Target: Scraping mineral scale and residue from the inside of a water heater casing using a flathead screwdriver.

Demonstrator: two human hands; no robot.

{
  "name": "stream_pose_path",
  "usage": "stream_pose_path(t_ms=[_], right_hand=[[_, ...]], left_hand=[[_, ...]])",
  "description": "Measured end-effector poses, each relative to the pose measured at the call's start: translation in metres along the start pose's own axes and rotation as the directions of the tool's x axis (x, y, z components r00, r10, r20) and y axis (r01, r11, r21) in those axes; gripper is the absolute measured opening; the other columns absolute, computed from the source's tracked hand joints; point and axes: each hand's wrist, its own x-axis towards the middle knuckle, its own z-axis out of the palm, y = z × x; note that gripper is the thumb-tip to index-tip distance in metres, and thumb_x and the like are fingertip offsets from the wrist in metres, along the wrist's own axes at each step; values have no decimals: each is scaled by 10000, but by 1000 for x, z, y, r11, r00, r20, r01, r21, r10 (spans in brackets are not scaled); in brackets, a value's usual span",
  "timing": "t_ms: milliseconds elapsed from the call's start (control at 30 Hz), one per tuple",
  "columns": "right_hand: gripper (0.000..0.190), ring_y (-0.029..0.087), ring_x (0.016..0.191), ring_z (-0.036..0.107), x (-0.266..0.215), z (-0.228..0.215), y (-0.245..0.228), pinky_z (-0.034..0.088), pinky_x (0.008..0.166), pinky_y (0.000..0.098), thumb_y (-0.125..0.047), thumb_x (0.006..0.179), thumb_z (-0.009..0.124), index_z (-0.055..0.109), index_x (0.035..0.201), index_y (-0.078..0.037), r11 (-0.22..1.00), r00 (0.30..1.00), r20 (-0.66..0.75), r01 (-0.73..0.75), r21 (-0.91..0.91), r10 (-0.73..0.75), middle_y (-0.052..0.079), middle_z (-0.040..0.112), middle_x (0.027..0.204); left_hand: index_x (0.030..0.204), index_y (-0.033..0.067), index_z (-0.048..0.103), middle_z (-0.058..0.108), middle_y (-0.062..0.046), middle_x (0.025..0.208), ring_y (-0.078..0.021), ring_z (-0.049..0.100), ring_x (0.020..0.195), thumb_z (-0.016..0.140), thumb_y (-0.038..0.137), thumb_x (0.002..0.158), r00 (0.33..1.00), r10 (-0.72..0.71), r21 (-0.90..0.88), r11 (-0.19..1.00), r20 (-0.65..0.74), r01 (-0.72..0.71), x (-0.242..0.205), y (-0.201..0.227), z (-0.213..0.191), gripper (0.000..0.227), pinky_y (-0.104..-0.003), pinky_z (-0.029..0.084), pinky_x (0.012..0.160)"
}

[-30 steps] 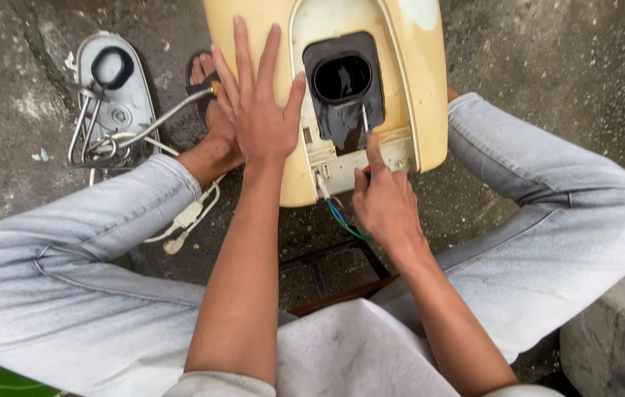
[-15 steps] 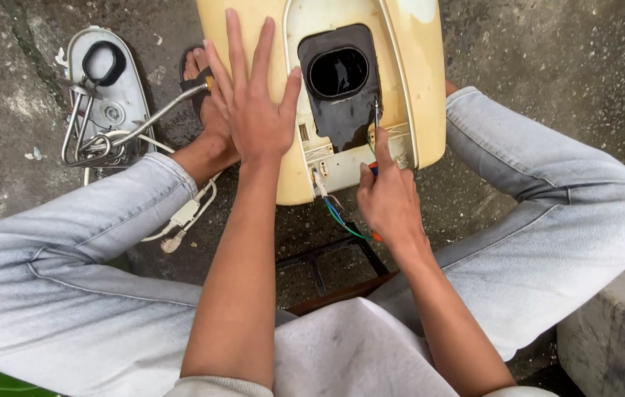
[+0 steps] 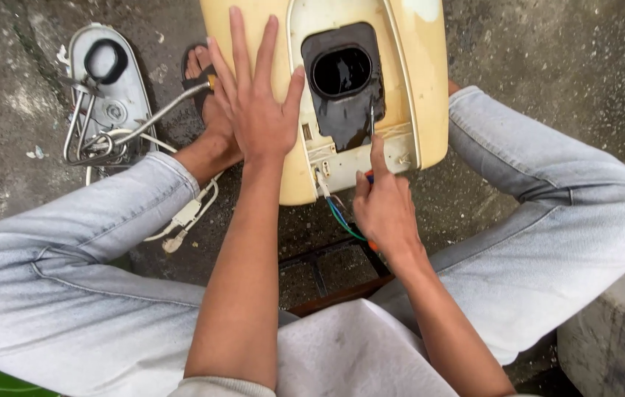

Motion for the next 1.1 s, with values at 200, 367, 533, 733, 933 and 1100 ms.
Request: stream_pose_path(t_ms=[200, 367, 533, 733, 933, 1100], right_hand=[[615, 447, 741, 704, 9, 5, 2, 489, 704, 574, -159, 1003, 454, 342, 1596, -38, 999, 999, -20, 26, 23, -26, 257, 687, 732], [615, 403, 693, 707, 12, 5, -4, 517, 681, 534, -176, 1013, 447, 335, 1600, -33, 999, 1000, 11, -20, 36, 20, 250, 695, 742], [634, 495, 802, 722, 3, 11, -19, 521, 737, 571, -43, 936, 464, 301, 1537, 72, 1000, 996, -92, 15, -5, -15, 352, 710, 952], [634, 436, 813, 710, 9, 21, -13, 542, 780, 503, -77, 965, 440, 262, 1547, 100, 997, 990, -122, -72, 38, 76, 314, 702, 970], [661, 399, 1077, 602, 6, 26, -16, 476, 961, 477, -106, 988, 427, 196, 1564, 119, 994, 992, -65, -107, 3, 107, 303, 653, 1131], [664, 415, 819, 674, 1, 32, -19, 515, 805, 508, -104, 975, 438, 218, 1546, 155, 994, 993, -97, -74, -79, 66, 315, 684, 938]], left_hand=[[1375, -202, 306, 449, -183, 1224, -275, 497, 1005, 741, 458, 948, 876, 112, 36, 989, 468, -146, 16, -137, 48, 898, -339, 443, 823], [1610, 211, 106, -37, -56, 1727, -351, 17, 1611, 454, 426, 1149, 981, 4, 141, 990, 193, -31, 16, -81, 28, 617, -510, 153, 1239], [1646, 404, 390, 43, 104, 1726, -389, 56, 1619, 694, 427, 1044, 999, 30, 22, 999, -34, -29, 10, -31, 6, 675, -729, 242, 1247], [1656, 388, 397, 56, 87, 1734, -378, 71, 1624, 704, 443, 1050, 996, 51, 31, 998, -71, -49, 5, -31, 6, 681, -626, 307, 1264], [1656, 422, 374, 21, 101, 1725, -362, 18, 1617, 706, 464, 1067, 999, 18, 51, 999, -43, -16, 3, -28, -5, 677, -711, 271, 1274], [1663, 441, 326, 59, 60, 1723, -369, 25, 1602, 728, 576, 1073, 999, 28, 169, 985, -37, -22, -2, -2, 7, 726, -639, 290, 1305]])
